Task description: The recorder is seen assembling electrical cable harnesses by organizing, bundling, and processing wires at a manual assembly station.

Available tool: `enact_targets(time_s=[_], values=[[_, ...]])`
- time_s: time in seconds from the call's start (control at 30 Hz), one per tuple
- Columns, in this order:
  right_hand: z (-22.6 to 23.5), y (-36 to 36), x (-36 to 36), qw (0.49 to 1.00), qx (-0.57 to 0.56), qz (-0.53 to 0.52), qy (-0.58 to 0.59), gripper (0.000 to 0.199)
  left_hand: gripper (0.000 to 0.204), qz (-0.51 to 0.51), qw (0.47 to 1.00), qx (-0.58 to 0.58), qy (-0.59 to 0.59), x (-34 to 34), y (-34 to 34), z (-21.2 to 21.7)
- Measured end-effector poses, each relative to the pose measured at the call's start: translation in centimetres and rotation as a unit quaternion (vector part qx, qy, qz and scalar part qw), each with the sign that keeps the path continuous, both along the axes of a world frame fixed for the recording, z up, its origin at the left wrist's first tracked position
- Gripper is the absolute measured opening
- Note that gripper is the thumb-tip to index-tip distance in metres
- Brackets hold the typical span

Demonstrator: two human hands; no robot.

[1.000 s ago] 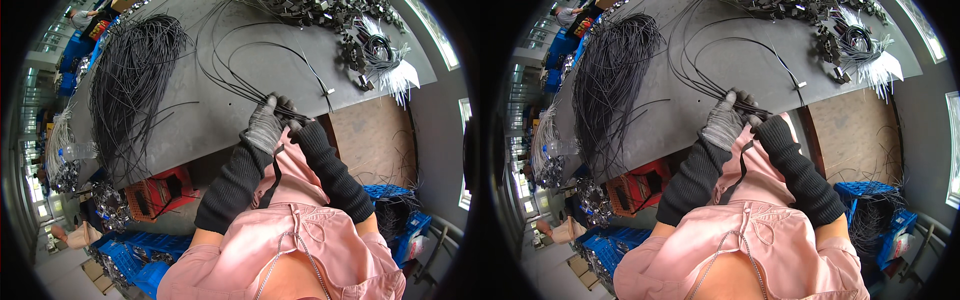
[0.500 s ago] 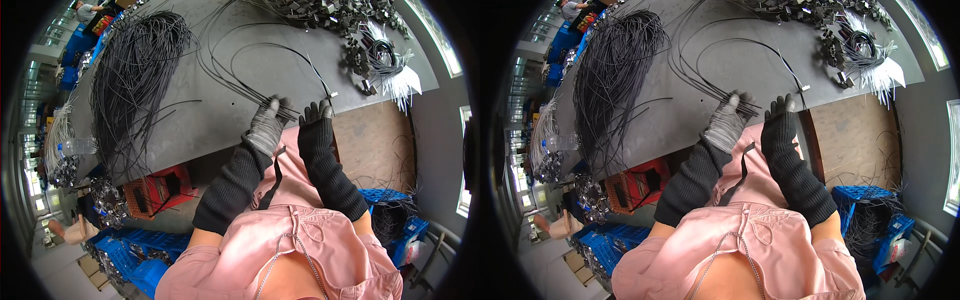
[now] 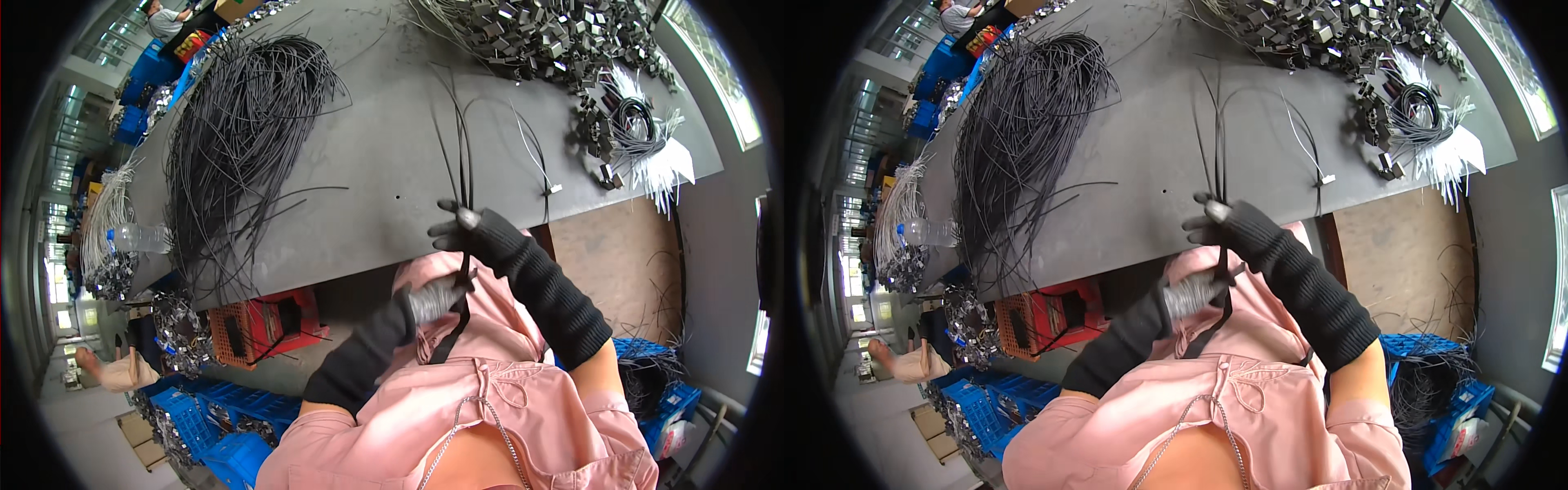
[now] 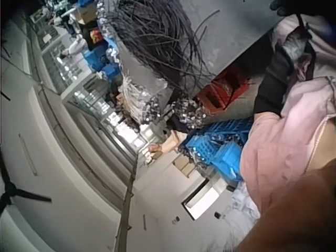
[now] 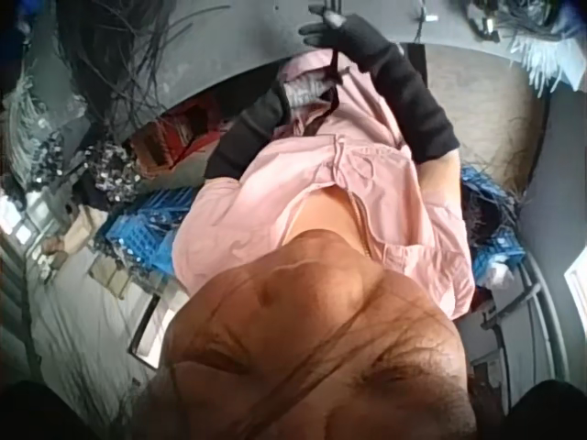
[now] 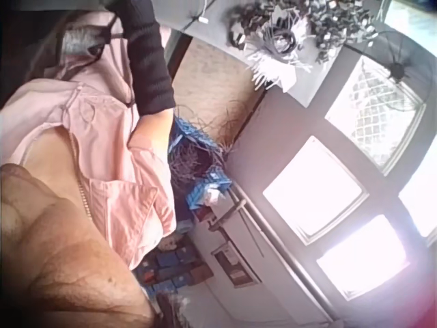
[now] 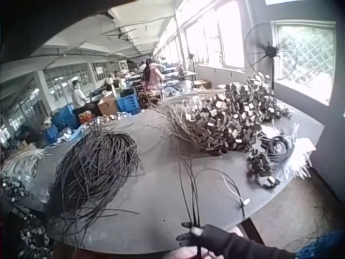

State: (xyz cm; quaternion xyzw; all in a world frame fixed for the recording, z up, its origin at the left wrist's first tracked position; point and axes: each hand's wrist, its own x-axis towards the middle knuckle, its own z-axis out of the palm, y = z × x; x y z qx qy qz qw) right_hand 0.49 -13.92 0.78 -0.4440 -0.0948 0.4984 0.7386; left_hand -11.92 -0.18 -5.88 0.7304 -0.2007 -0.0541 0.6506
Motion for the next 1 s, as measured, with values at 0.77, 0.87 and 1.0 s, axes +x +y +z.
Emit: enact_targets(time_s=[0.77, 0.87, 1.0], values=[[-3.1, 1.8, 14.3, 0.656, -0.512, -0.120, -0.541, 0.048, 0.015, 0.254, 0.742, -0.470, 0.406, 9.6, 5.7, 0.1], [-8.5, -6.7, 14.0, 0.511, -0.618, -0.191, -0.567, 0.047, 0.013, 0.223, 0.740, -0.476, 0.420, 9.9, 6.3, -0.9], [-10.1, -10.2, 12.8, 0.534, -0.645, -0.186, -0.514, 0.037, 0.013, 0.212, 0.732, -0.483, 0.430, 9.6, 5.1, -1.8]])
